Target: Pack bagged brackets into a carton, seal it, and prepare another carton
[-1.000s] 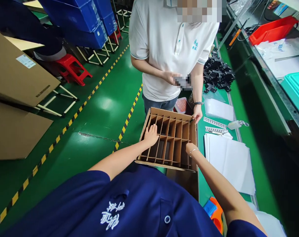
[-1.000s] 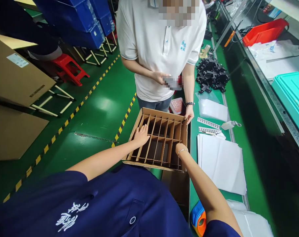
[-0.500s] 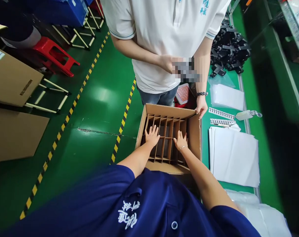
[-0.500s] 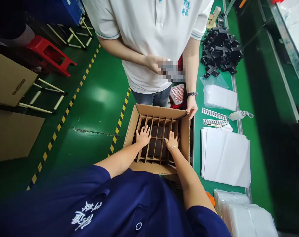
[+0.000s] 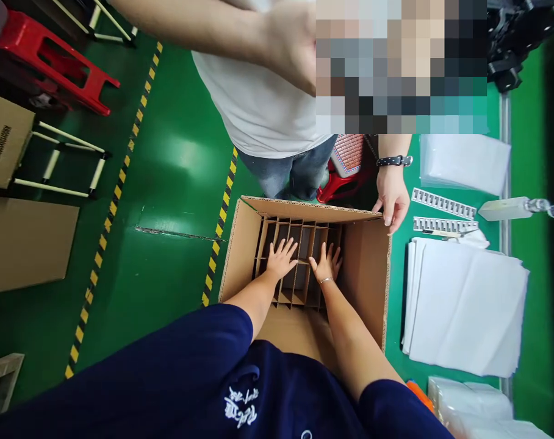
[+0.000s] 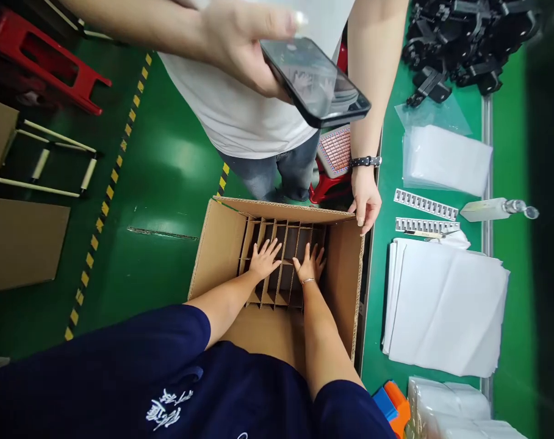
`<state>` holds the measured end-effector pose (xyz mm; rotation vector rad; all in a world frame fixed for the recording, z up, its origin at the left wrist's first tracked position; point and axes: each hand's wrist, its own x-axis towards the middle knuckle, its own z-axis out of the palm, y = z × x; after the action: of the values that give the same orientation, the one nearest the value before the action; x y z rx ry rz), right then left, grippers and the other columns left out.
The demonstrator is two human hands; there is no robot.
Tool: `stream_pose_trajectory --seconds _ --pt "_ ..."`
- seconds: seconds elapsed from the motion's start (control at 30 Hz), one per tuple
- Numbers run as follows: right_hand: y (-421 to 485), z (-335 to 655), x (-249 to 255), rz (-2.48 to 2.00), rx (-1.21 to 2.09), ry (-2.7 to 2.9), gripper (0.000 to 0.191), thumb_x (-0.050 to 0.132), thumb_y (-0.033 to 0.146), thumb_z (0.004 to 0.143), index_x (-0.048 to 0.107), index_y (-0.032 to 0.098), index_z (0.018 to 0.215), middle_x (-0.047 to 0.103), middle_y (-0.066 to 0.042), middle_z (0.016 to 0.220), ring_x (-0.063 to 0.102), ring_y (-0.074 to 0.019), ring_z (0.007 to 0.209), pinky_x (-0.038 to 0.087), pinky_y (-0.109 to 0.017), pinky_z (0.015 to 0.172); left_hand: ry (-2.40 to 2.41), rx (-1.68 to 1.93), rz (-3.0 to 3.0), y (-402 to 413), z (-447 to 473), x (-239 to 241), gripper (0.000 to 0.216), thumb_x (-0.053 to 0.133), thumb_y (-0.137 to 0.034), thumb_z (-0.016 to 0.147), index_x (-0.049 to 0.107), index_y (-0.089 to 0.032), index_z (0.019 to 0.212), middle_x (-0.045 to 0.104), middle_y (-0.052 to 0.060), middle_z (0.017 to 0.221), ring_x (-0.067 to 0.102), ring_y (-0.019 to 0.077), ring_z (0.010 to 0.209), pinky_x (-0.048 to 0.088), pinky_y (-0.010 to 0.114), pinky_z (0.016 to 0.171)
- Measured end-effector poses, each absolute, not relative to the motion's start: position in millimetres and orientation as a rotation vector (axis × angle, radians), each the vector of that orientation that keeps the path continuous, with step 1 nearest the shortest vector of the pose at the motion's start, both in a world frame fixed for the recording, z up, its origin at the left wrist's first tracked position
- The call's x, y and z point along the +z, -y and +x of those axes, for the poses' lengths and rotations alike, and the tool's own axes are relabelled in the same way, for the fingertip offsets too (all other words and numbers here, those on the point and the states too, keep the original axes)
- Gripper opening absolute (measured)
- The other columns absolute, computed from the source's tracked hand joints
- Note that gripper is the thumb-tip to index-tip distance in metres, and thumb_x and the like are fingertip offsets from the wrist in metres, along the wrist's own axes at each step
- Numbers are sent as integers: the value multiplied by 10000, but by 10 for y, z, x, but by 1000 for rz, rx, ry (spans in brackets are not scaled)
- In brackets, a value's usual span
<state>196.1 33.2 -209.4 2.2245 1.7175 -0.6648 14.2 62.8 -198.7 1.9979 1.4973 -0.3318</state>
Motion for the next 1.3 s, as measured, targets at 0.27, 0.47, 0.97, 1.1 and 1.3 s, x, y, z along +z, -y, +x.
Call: stream_pose_trajectory --seconds 0.27,0.47,0.97,1.1,1.3 --pt "-359 1925 -2732 2242 -736 -1685 742 369 563 929 170 188 1537 103 -126 1608 29 -373 1459 150 -602 1115 -1494 -477 1969 -702 180 -2589 647 391 -466 929 162 -328 1518 85 -28 1609 71 282 1482 -1 605 1162" --pt "-357 1988 -2926 2229 -779 -1681 734 391 524 929 176 171 1536 101 -138 1607 5 -382 1461 156 -608 1112 -1483 -528 1942 -710 243 -2796 655 389 -464 928 144 -331 1520 75 -15 1611 29 288 1484 -28 610 1154" --pt "-1067 1970 -225 2055 -1030 -1965 334 488 258 950 623 71 1192 645 -171 1211 590 -233 1144 414 -359 1008 -1246 -475 2045 -1544 817 -137 308 571 -349 910 655 -149 1129 635 138 1229 569 264 1179 400 437 1050" --pt "-392 2103 702 2165 -997 -2206 423 394 296 991 481 131 1371 540 -109 1383 486 -173 1275 329 -293 1090 -1029 -114 2268 -1412 377 993 441 456 -331 951 493 -187 1366 513 61 1417 425 239 1337 259 375 1154" --pt "1531 1463 864 2432 -1295 -2266 392 412 369 957 610 181 1238 664 -99 1223 624 -222 1121 498 -388 977 -984 521 2364 -579 -1300 1366 389 379 -337 950 594 -188 1238 663 84 1216 605 231 1145 467 398 1018"
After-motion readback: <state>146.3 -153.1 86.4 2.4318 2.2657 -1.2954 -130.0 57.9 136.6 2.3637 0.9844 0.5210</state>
